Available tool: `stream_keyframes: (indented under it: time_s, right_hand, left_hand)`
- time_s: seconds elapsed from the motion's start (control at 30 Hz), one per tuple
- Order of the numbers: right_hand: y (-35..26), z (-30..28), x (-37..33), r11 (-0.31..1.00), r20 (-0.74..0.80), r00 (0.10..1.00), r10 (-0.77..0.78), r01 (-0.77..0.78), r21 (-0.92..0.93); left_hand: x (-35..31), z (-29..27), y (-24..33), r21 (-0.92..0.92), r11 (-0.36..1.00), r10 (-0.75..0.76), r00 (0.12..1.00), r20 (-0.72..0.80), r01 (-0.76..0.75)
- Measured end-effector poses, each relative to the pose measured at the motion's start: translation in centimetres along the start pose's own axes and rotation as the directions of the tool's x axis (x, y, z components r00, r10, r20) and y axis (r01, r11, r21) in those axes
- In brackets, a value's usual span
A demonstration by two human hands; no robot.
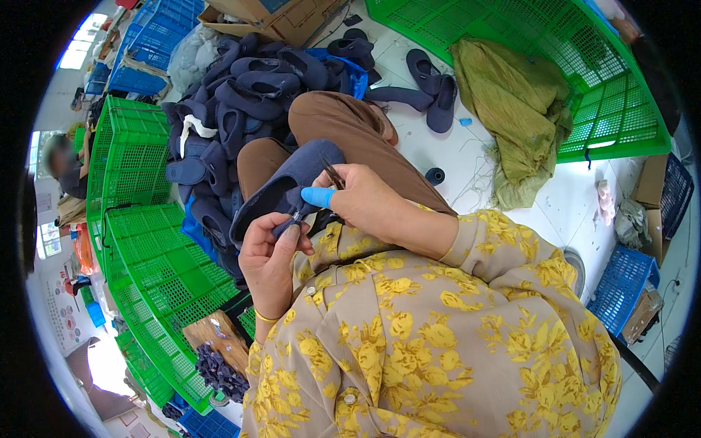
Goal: The person sits on the floor and uses scissors to trim excess threads and fabric from the edges of a dark blue slip-on shoe. They repeatedly pick up shoes from a nearby pile, trim specific areas, and place them back down.
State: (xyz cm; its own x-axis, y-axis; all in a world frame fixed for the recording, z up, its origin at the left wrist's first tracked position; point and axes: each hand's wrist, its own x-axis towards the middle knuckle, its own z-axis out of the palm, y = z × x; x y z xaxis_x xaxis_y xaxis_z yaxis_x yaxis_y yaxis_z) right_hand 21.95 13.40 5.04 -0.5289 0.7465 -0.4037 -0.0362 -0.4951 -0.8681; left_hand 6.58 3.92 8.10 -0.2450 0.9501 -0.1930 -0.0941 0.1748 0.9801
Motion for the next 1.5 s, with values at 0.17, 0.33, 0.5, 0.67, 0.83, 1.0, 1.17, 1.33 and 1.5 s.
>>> stream_keyframes:
  time_s: [0.17, 0.33, 0.5, 0.67, 0.83, 1.0, 1.17, 1.33, 1.5]
  right_hand:
    - [-0.4, 0.0, -0.8, 0.755, -0.071, 0.804, -0.590, 0.519, -0.400]
    - [-1.5, -0.7, -2.7, 0.799, 0.234, 0.901, -0.366, 0.433, -0.418]
    - [-1.1, -0.3, -2.7, 0.680, 0.343, 0.850, -0.400, 0.526, -0.510]
    - [-0.5, 0.1, -2.5, 0.618, 0.322, 0.779, -0.538, 0.625, -0.477]
    - [-0.6, 0.1, -2.4, 0.590, 0.334, 0.778, -0.531, 0.623, -0.513]
    - [-0.7, 0.1, -2.5, 0.563, 0.362, 0.770, -0.526, 0.634, -0.530]
    - [-0.7, 0.0, -2.4, 0.549, 0.372, 0.761, -0.532, 0.644, -0.533]
    - [-0.6, 0.2, -2.3, 0.548, 0.366, 0.779, -0.510, 0.622, -0.560]
    - [-0.4, 0.2, -2.4, 0.537, 0.341, 0.776, -0.531, 0.620, -0.572]
  left_hand:
    - [0.1, -0.6, -0.1, -0.043, 0.999, 0.004, 0.999, -0.054, -0.006]
    - [0.0, -0.4, -0.1, -0.035, 0.999, 0.016, 0.995, -0.102, -0.020]
    - [-0.2, -0.2, 0.1, 0.020, 0.999, 0.040, 0.992, -0.123, -0.038]
    - [-0.2, -0.1, 0.0, 0.053, 0.996, 0.078, 0.989, -0.123, -0.072]
    - [-0.2, 0.0, -0.1, 0.059, 0.996, 0.079, 0.989, -0.128, -0.072]
    - [-0.2, 0.0, -0.2, 0.072, 0.995, 0.083, 0.987, -0.140, -0.073]
    - [-0.3, 0.1, -0.1, 0.077, 0.995, 0.079, 0.986, -0.147, -0.068]
    - [-0.6, 0.2, -0.2, 0.247, 0.965, 0.131, 0.976, -0.175, -0.085]
    - [-0.7, -0.2, -0.8, 0.461, 0.859, 0.306, 0.945, -0.114, -0.223]
